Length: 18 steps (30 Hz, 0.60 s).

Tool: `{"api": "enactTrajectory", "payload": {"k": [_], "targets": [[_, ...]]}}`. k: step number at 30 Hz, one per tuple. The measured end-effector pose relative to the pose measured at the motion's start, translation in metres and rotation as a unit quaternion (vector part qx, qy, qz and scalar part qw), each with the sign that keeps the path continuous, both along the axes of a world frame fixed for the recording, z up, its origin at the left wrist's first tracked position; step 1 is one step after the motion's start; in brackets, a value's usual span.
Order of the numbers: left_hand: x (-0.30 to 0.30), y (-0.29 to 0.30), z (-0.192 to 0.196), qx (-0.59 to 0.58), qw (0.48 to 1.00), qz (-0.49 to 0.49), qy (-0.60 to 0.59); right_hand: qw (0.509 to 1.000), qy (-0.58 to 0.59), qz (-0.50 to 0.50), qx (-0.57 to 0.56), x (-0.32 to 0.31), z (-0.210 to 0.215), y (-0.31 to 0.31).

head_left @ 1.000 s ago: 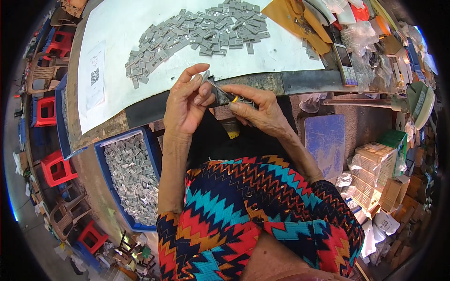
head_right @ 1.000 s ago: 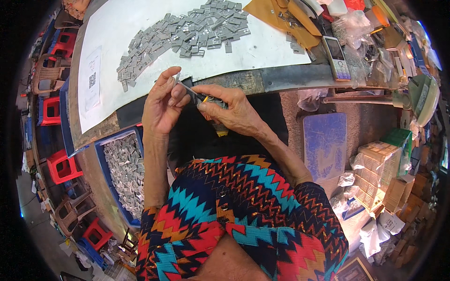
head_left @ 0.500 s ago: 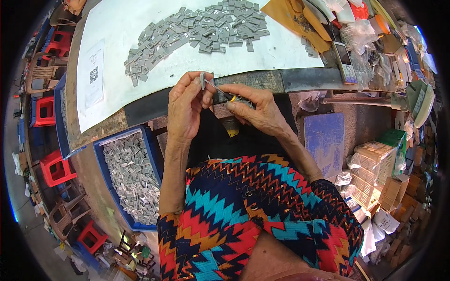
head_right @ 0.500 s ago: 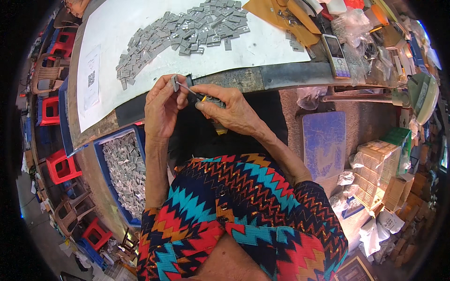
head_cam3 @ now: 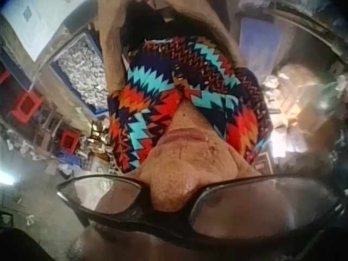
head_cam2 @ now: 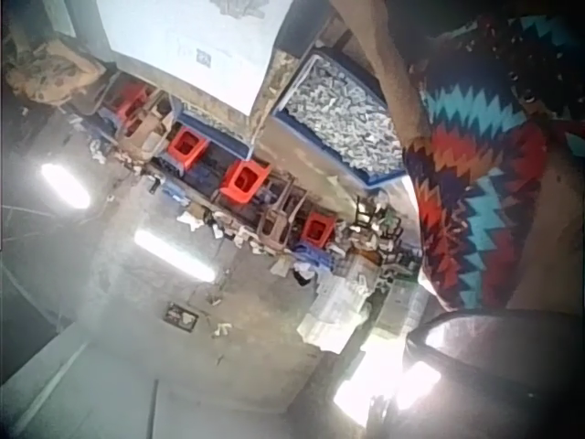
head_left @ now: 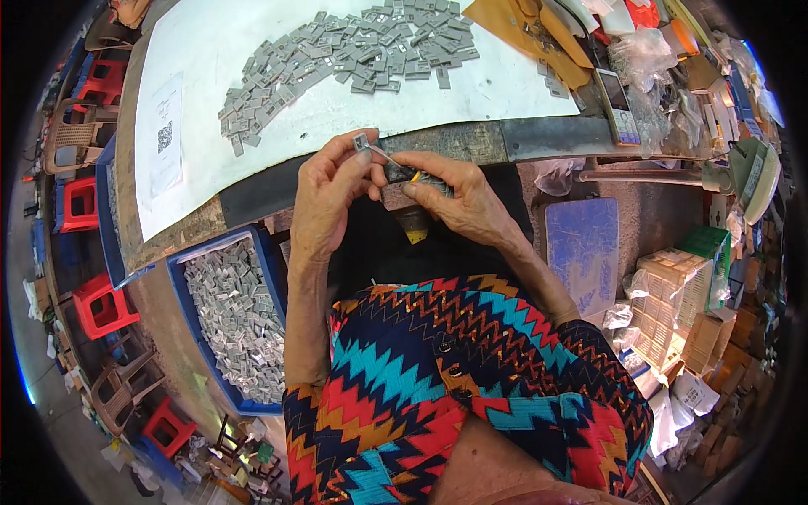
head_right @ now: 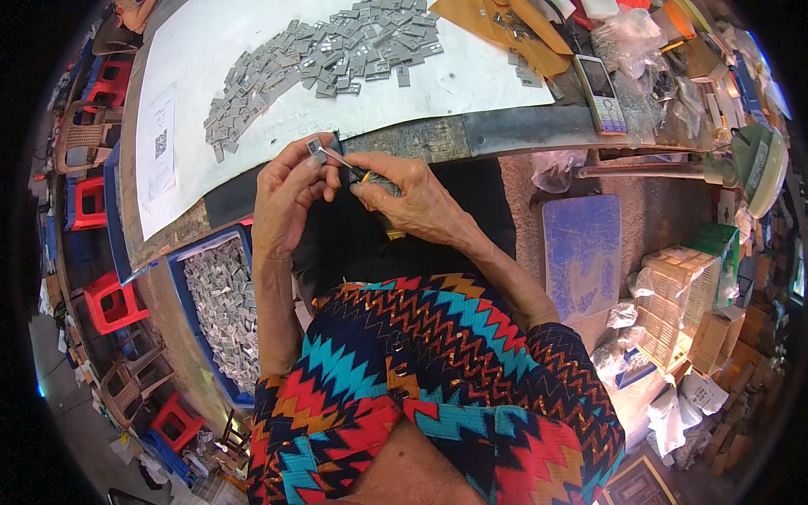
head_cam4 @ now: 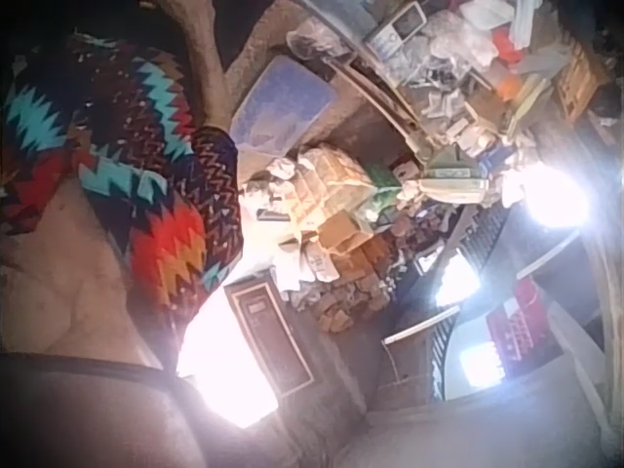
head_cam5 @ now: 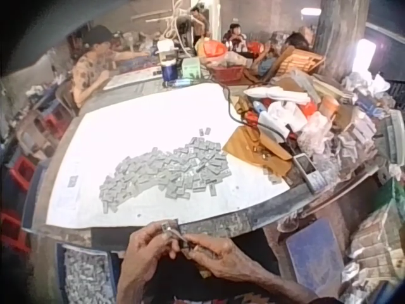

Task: Using a small hand tool to manipulate or clean small rectangular hardware components on a workbench.

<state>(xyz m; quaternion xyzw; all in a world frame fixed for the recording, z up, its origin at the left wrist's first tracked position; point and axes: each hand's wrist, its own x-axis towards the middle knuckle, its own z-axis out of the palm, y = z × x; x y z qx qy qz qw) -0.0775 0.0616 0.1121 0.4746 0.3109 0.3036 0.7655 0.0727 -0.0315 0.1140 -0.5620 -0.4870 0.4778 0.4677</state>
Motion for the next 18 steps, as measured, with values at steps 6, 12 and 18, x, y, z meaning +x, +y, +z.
{"api": "enactTrajectory", "payload": {"k": [6,12,18], "targets": [[0.0,0.003,-0.011,0.03,0.999,0.012,0.009,0.998,-0.032,-0.017,0.046,-0.001,-0.004,-0.002],[0.002,0.0,-0.004,0.063,0.996,0.014,0.064,1.0,0.009,-0.007,0.004,-0.001,-0.005,0.0],[0.001,-0.001,-0.002,0.094,0.992,0.012,0.088,0.984,-0.09,-0.025,0.153,-0.002,-0.013,0.001]]}}
